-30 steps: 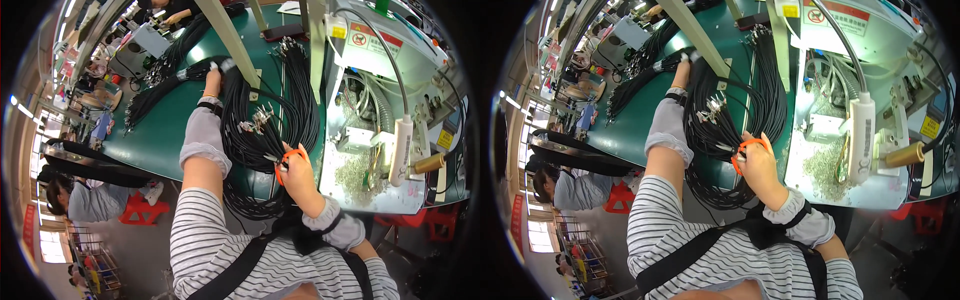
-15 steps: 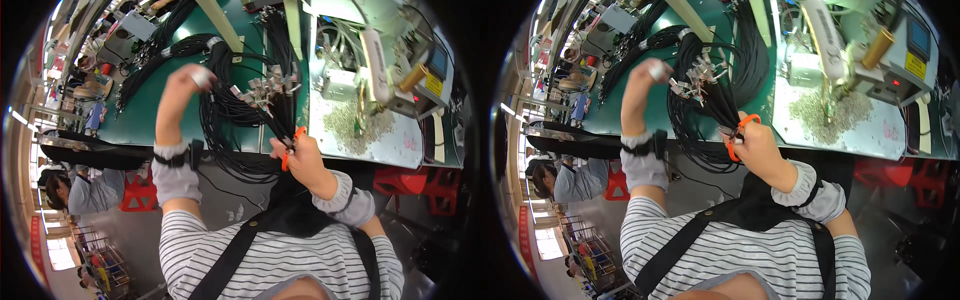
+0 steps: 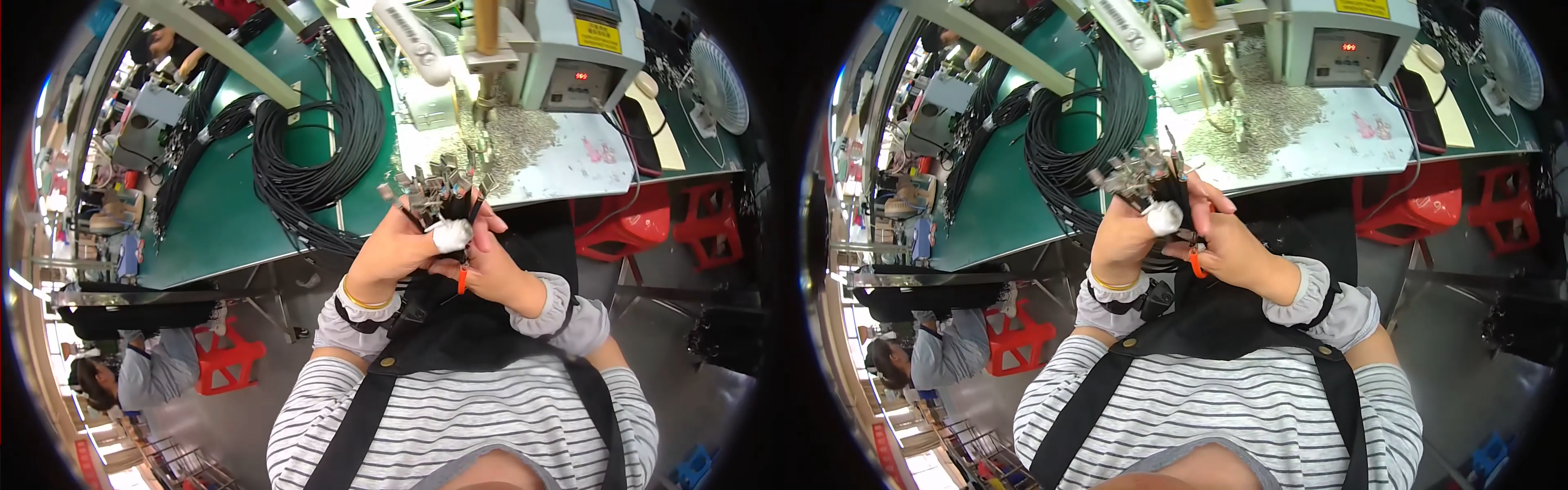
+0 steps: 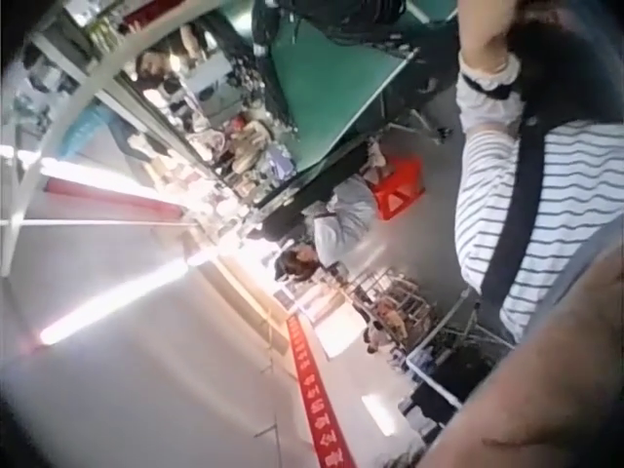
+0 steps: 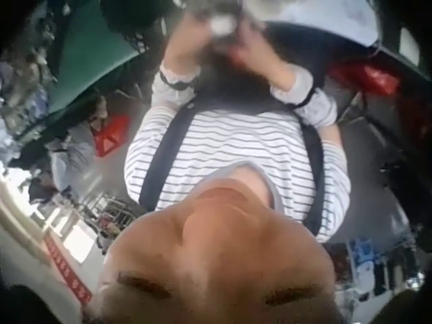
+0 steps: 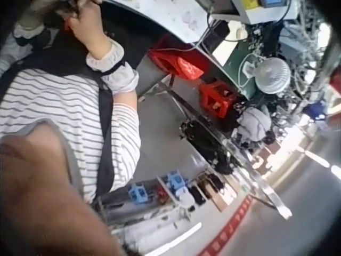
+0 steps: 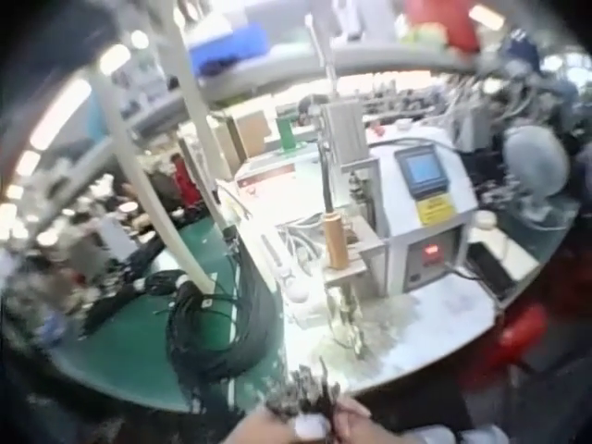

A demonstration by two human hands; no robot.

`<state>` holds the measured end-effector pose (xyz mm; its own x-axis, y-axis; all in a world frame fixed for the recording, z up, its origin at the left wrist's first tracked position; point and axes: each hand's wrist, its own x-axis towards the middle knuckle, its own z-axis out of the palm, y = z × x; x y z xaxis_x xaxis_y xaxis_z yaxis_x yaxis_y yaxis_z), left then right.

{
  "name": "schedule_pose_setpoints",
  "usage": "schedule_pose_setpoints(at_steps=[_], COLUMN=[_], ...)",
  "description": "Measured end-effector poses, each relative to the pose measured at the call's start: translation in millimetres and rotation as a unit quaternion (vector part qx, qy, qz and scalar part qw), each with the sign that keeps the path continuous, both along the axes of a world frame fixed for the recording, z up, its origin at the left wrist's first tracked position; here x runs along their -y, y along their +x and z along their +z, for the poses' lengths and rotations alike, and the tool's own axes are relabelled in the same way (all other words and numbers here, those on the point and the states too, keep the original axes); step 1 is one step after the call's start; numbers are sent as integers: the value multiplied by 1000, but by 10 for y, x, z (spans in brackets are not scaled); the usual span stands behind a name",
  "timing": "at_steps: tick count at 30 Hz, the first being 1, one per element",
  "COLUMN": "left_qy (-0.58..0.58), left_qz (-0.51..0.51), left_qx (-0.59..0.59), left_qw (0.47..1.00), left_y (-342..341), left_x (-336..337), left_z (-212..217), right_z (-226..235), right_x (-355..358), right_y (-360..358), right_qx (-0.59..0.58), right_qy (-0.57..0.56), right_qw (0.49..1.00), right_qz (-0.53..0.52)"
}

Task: The person is trimming and processing electrical wire bundles at an industrial assembly line station.

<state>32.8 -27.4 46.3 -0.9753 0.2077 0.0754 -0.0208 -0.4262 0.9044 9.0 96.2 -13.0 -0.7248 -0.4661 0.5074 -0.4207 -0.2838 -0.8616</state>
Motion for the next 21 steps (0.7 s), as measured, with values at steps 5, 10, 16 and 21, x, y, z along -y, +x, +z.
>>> schedule_pose_setpoints(at_steps=[5,10,16,21], left_qy=[55,-75,-176,-274], left_qz=[187,145,72,61], left_qx=[30,104,141,57], left_qw=[980,981,971,958], left_y=[-112,-73,-86,-86], left_x=[-106,-212,-388,-456], left_z=[-117,-59,-179,-227], right_z=[-100,-149,295,297], right_x=[-370,-904,-797,-757], right_y=[-87,-221,-474,-506], right_qx=[15,54,88,-238], right_qy=[102,70,16,147], right_qw=[994,995,995,960], right_qz=[24,-40,-52,14])
